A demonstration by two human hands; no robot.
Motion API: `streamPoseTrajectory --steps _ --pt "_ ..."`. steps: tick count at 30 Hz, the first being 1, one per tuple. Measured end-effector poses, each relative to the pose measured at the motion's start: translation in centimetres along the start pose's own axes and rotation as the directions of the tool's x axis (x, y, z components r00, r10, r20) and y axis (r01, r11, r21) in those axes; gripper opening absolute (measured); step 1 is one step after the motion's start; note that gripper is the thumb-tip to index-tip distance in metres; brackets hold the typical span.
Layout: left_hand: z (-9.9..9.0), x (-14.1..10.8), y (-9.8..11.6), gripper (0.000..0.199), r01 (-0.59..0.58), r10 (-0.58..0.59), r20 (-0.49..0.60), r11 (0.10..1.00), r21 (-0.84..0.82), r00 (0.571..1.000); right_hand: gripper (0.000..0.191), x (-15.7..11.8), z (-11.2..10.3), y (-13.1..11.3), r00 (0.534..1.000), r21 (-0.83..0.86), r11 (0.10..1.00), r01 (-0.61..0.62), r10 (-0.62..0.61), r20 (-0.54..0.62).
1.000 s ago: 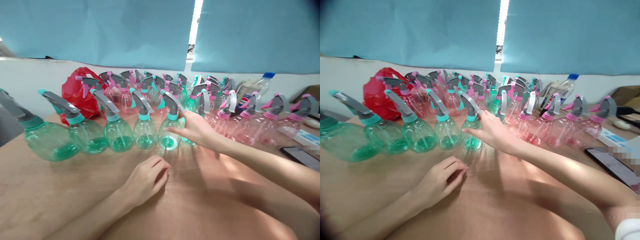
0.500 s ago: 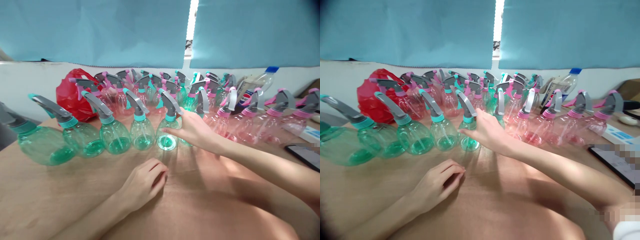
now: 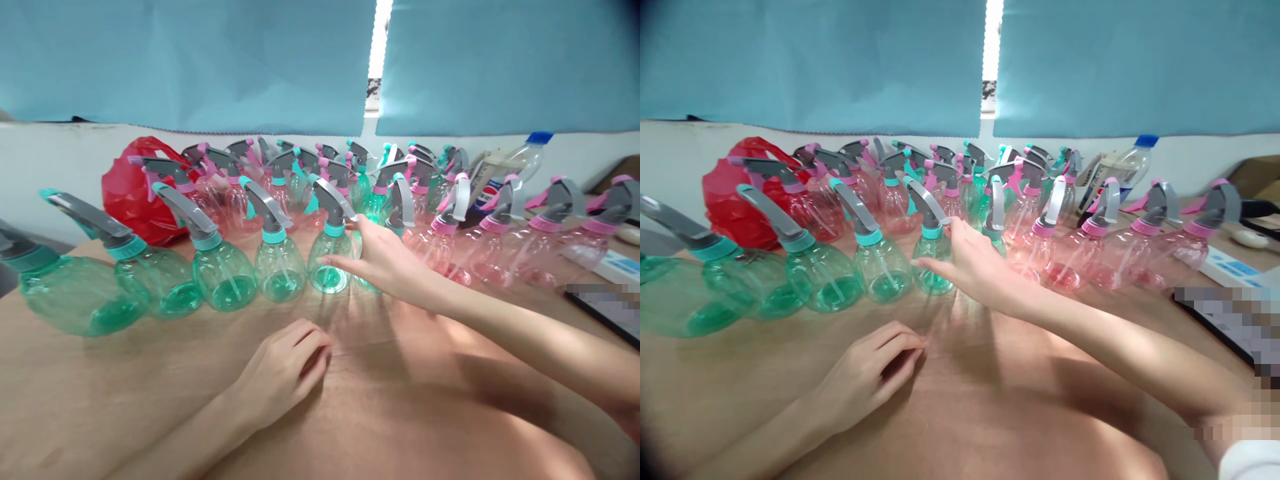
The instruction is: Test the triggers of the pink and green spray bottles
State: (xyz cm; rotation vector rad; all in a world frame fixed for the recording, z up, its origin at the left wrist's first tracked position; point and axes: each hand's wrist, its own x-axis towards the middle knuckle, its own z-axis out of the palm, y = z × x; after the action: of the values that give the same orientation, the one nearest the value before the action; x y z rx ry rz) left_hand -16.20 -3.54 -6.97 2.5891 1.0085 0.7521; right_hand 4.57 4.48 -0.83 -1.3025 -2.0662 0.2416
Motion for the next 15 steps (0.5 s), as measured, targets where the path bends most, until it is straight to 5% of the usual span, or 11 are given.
streamPoseTrajectory --steps 9,15 --pt "-0.2 -0.2 -0.2 0.016 0.007 -0.007 0.003 1.000 0.011 1.000 0.030 -6.2 -5.7 1.6 0.981 0.076 0.986 -0.145 0.154 -0.116" --pt "-0.1 0.3 -0.4 0.016 0.004 -0.004 -0.015 1.000 0.023 1.000 0.041 -7.0 -6.0 4.5 0.949 0.060 0.961 -0.271 0.277 -0.148"
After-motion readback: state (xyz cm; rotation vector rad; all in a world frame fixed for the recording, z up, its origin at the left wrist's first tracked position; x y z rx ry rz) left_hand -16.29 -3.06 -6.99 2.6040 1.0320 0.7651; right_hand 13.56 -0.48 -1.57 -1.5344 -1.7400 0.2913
